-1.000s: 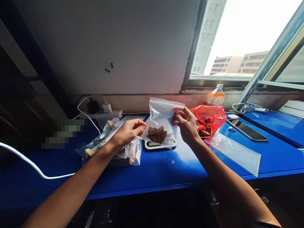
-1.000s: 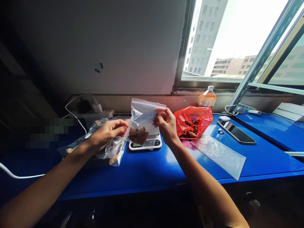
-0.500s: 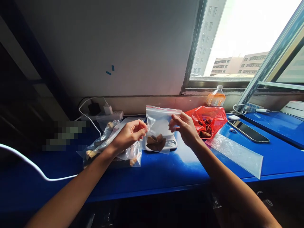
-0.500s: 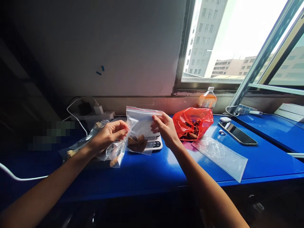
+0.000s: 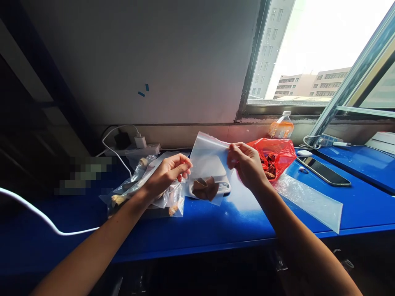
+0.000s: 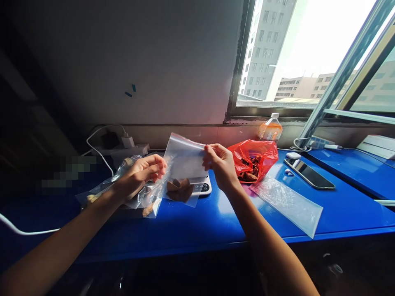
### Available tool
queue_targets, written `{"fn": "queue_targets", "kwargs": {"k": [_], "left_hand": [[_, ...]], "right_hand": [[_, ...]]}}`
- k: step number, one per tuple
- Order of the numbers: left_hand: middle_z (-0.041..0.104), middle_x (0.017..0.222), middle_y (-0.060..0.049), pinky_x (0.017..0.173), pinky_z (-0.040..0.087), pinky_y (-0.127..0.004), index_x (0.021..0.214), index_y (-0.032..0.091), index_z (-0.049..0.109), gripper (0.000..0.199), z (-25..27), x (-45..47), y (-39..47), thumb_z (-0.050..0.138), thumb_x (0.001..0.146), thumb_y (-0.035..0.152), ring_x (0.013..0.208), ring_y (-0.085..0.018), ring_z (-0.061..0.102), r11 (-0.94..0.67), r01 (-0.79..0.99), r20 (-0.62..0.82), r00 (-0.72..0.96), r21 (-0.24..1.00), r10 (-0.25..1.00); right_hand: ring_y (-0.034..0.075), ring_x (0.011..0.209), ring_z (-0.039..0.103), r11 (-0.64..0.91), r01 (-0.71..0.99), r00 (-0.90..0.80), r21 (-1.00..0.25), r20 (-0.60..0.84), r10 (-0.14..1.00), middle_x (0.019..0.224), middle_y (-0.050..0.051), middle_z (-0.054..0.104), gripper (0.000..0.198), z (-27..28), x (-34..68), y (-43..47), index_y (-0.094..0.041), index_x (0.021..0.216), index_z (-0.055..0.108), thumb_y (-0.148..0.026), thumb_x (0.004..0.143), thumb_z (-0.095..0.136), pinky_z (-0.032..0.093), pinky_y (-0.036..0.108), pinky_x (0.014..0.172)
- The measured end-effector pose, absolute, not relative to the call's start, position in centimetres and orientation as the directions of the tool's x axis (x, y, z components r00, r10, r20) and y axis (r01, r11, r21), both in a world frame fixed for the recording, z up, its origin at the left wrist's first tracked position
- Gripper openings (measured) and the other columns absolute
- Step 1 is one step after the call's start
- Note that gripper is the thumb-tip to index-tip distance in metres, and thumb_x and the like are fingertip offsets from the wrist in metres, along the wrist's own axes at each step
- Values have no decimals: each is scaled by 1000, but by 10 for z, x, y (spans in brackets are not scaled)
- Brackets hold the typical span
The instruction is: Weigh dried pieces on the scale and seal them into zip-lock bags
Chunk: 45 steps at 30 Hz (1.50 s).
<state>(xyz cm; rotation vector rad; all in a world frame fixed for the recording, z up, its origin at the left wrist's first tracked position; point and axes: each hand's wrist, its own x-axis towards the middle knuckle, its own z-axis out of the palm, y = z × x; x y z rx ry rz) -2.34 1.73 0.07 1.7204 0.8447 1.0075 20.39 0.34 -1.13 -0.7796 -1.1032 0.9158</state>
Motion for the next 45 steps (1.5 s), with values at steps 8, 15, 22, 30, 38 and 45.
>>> {"fn": "queue_targets", "kwargs": {"k": [8, 15, 22, 30, 38, 45], "left_hand": [[53, 63, 4, 54, 37, -22, 76, 17, 56, 24, -4, -23, 23, 65, 81, 39, 54, -8, 44, -428, 174, 354, 340, 887, 871], [57, 66, 3, 57, 42, -23, 80, 17, 62, 21, 3, -26, 21, 65, 80, 38, 58, -10, 49, -466, 220, 401, 285, 857, 871], [57, 65, 2, 56, 41, -23, 78, 17, 60, 20, -3, -26, 25, 62, 81, 37, 57, -11, 49, -506, 271, 430, 294, 819, 854], [64, 71, -1, 61, 45, -26, 77, 17, 60, 21, -6, -20, 17, 57, 84, 36, 64, -14, 57, -586, 439, 508, 293, 681, 810], [70, 82, -3, 69, 49, -28, 86, 19, 64, 25, -13, -19, 18, 56, 88, 42, 73, -16, 62, -686, 489, 621, 320, 539, 716], [69, 83, -2, 66, 47, -27, 87, 19, 64, 21, -16, -17, 16, 59, 88, 38, 67, -14, 61, -717, 502, 648, 346, 483, 679]], "right_hand": [[6, 44, 49, 339, -163, -31, -927, 348, 937, 54, -5, 54, 31, -19, 197, 3, -15, 79, 59, -44, 78, 69, 35, 19, 43], [7, 49, 52, 348, -102, -9, -932, 351, 936, 59, -5, 55, 31, -21, 200, 5, -16, 82, 59, -45, 78, 69, 38, 20, 46], [11, 55, 54, 389, 51, -10, -920, 389, 921, 64, -3, 55, 31, -18, 197, 1, -17, 89, 58, -46, 79, 65, 42, 25, 51], [23, 99, 56, 591, 711, -183, -382, 710, 680, 100, 8, 64, 34, 1, 187, -6, -19, 114, 54, -21, 80, 58, 42, 40, 87], [20, 90, 56, 661, 699, -459, -273, 537, 708, 93, 8, 65, 40, 14, 155, 5, -16, 118, 47, -9, 79, 48, 39, 35, 80], [18, 81, 55, 638, 688, -395, -345, 559, 729, 90, 7, 63, 41, 5, 153, -1, -16, 115, 43, -4, 76, 45, 40, 33, 75]]}}
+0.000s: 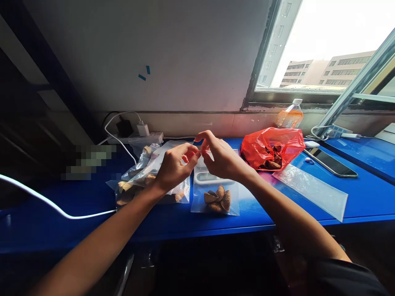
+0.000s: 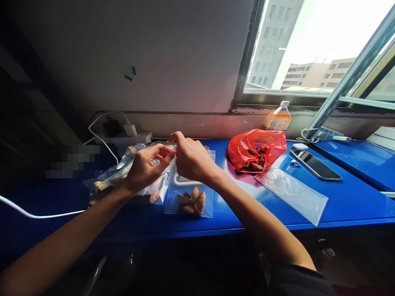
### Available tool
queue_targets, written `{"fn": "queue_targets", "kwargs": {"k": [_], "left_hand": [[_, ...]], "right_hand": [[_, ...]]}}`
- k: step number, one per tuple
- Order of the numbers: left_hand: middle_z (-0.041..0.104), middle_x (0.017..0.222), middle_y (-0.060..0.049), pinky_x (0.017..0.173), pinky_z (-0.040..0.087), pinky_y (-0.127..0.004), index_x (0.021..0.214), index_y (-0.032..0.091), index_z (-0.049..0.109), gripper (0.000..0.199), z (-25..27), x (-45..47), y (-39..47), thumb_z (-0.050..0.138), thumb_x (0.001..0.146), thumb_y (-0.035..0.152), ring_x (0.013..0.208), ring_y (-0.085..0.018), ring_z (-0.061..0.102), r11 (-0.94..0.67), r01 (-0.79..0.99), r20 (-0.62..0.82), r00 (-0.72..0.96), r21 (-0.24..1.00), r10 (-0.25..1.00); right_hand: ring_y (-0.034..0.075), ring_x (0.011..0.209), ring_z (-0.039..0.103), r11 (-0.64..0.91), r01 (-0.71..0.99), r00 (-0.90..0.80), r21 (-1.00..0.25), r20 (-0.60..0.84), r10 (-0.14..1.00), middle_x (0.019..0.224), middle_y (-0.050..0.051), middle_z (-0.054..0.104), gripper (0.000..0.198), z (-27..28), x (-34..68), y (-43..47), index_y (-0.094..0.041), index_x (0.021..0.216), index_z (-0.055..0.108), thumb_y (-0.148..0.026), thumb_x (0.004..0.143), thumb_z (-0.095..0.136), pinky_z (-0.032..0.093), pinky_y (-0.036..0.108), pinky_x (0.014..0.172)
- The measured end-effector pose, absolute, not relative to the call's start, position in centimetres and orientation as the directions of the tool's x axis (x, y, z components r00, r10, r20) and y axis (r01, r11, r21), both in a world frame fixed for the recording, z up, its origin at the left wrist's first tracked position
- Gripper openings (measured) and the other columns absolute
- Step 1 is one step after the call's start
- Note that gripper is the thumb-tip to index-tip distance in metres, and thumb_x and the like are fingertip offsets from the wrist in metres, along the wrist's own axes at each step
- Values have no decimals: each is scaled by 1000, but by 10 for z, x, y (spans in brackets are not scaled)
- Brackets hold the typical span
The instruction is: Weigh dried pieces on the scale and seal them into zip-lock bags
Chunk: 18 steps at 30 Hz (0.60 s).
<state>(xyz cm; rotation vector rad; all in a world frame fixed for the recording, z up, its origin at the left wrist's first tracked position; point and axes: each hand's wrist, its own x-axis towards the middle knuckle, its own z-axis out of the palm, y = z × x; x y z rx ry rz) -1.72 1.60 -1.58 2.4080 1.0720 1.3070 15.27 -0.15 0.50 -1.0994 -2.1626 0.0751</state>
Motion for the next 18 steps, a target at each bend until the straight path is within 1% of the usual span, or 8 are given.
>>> {"fn": "queue_targets", "kwargs": {"k": [3, 5, 7, 10, 14, 16, 18], "left_hand": [[69, 81, -2, 67, 47, -28, 88, 19, 64, 20, -17, -17, 16, 59, 88, 38, 70, -16, 62, -735, 526, 682, 347, 427, 644], [69, 79, -2, 68, 47, -28, 87, 19, 64, 18, -16, -16, 15, 58, 89, 36, 72, -16, 63, -749, 532, 705, 348, 394, 618], [69, 79, -2, 67, 46, -27, 85, 18, 65, 16, -12, -15, 12, 58, 89, 33, 73, -16, 64, -753, 529, 719, 334, 392, 610], [69, 77, -2, 65, 47, -27, 84, 18, 65, 15, -6, -14, 8, 59, 88, 32, 71, -15, 64, -737, 525, 725, 289, 427, 626], [67, 76, -2, 70, 49, -29, 83, 18, 64, 15, 1, -19, 7, 61, 86, 32, 72, -16, 64, -716, 464, 714, 221, 522, 664], [67, 77, -2, 73, 50, -30, 84, 17, 64, 15, 3, -22, 8, 62, 84, 33, 73, -16, 64, -699, 426, 695, 197, 574, 691], [67, 77, -2, 73, 51, -31, 83, 18, 64, 16, 5, -24, 8, 63, 83, 33, 73, -16, 64, -683, 395, 680, 173, 615, 713]], "right_hand": [[19, 84, 56, 614, 714, -365, -336, 569, 737, 92, 8, 64, 40, 4, 149, -5, -17, 112, 42, -3, 75, 45, 39, 35, 79], [19, 86, 57, 609, 712, -356, -349, 568, 742, 94, 8, 64, 36, 4, 150, -4, -17, 110, 42, -5, 77, 45, 38, 37, 82], [19, 88, 58, 613, 692, -349, -381, 567, 746, 96, 8, 64, 31, 5, 155, -3, -19, 109, 42, -8, 80, 46, 37, 39, 85], [20, 89, 57, 620, 666, -321, -415, 590, 741, 93, 5, 64, 28, 9, 168, 1, -20, 108, 42, -13, 82, 50, 34, 43, 89], [19, 87, 56, 605, 674, -279, -424, 612, 740, 88, 2, 63, 26, 14, 186, 4, -21, 105, 42, -16, 82, 52, 32, 45, 91], [18, 86, 55, 595, 673, -269, -439, 603, 751, 88, 2, 63, 26, 17, 192, 5, -22, 105, 42, -16, 82, 53, 33, 45, 91], [17, 83, 54, 585, 653, -263, -481, 581, 771, 88, 1, 62, 27, 19, 199, 6, -23, 105, 41, -17, 82, 53, 36, 43, 88]]}}
